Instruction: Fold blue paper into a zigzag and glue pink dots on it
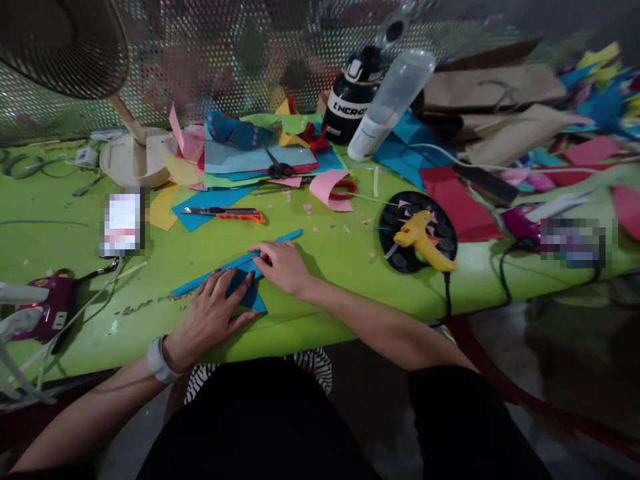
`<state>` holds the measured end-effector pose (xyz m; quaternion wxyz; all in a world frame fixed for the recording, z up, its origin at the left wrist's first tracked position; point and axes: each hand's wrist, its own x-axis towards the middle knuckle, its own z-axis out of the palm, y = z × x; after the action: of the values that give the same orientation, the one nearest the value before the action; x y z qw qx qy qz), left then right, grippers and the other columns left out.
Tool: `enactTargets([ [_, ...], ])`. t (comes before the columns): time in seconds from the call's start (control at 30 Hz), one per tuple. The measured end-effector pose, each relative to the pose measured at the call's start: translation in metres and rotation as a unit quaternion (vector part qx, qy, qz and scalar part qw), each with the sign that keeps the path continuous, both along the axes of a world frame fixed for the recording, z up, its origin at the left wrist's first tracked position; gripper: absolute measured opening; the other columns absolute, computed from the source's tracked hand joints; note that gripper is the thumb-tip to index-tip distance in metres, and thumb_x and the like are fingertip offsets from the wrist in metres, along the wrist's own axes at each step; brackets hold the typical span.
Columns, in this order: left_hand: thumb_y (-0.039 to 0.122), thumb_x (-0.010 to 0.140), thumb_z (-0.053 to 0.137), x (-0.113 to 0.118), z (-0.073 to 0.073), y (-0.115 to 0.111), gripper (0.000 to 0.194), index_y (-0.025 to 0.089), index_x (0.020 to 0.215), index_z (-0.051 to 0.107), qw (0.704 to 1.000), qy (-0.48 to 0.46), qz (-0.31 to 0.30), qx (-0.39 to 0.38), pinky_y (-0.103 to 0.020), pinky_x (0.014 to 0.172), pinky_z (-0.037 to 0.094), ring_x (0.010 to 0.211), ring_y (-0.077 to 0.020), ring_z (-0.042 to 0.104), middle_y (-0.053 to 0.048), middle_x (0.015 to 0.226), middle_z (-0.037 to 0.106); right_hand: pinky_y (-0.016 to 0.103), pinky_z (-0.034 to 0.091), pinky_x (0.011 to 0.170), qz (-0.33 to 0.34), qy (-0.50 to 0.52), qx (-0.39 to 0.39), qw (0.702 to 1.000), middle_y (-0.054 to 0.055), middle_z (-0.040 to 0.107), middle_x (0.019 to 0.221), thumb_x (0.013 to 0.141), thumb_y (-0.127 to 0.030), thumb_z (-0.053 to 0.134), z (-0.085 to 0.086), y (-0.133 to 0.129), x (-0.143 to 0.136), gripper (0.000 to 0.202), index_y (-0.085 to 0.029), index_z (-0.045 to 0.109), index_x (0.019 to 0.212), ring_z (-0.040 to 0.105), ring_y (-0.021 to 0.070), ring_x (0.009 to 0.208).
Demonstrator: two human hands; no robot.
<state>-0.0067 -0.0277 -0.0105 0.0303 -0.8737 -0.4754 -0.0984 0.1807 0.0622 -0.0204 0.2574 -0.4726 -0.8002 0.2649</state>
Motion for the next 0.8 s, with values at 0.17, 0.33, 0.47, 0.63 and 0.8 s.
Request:
enactTargets([
  [0.17,0.063,0.093,0.034,0.0002,0.0004,0.0004,0.064,0.018,0.135,0.051,1.0,-0.001,0.0,-0.003,-0.049,0.1,0.044,0.119,-0.0313,0.05,-0.017,0.128,0.053,0.029,0.04,0.067,0.006,-0.003,-0.003,1.0,0.001,0.069,0.076,0.088,-0.024,0.058,-0.0002,0.0005,0.0003,0.017,-0.02,0.068,0.102,0.059,0.0144,0.066],
  [0.33,0.063,0.092,0.036,0.0,0.0004,0.0006,0.064,0.015,0.132,0.053,1.0,-0.008,-0.003,-0.009,-0.048,0.105,0.04,0.123,-0.031,0.049,-0.017,0.132,0.053,0.03,0.04,0.072,0.01,-0.016,0.002,1.0,0.002,0.07,0.078,0.088,-0.022,0.057,-0.0016,0.0011,0.0001,0.018,-0.019,0.068,0.102,0.06,0.015,0.069],
  [0.47,0.061,0.093,0.036,0.0001,0.0,0.0008,0.064,0.017,0.137,0.048,1.0,-0.004,-0.008,-0.011,-0.047,0.108,0.037,0.126,-0.0293,0.047,-0.014,0.134,0.054,0.031,0.039,0.076,0.011,-0.024,0.014,1.0,0.003,0.07,0.081,0.089,-0.023,0.056,-0.0026,0.0009,-0.0005,0.018,-0.019,0.068,0.103,0.061,0.0156,0.072],
  [0.63,0.063,0.093,0.035,0.0007,0.0006,0.0011,0.066,0.016,0.137,0.049,1.0,-0.004,-0.008,-0.007,-0.048,0.106,0.039,0.124,-0.0304,0.048,-0.016,0.133,0.054,0.032,0.039,0.076,0.014,-0.027,0.018,0.999,0.003,0.07,0.081,0.09,-0.024,0.055,-0.0026,0.0008,-0.0004,0.019,-0.019,0.068,0.103,0.061,0.016,0.072],
  [0.8,0.063,0.092,0.037,0.0005,0.0014,0.0014,0.065,0.017,0.135,0.051,1.0,-0.009,-0.007,-0.015,-0.049,0.106,0.038,0.124,-0.0309,0.048,-0.016,0.132,0.054,0.032,0.039,0.075,0.017,-0.032,0.025,0.999,0.003,0.07,0.081,0.091,-0.025,0.054,-0.0022,0.0016,0.0,0.019,-0.02,0.068,0.103,0.061,0.0163,0.073],
])
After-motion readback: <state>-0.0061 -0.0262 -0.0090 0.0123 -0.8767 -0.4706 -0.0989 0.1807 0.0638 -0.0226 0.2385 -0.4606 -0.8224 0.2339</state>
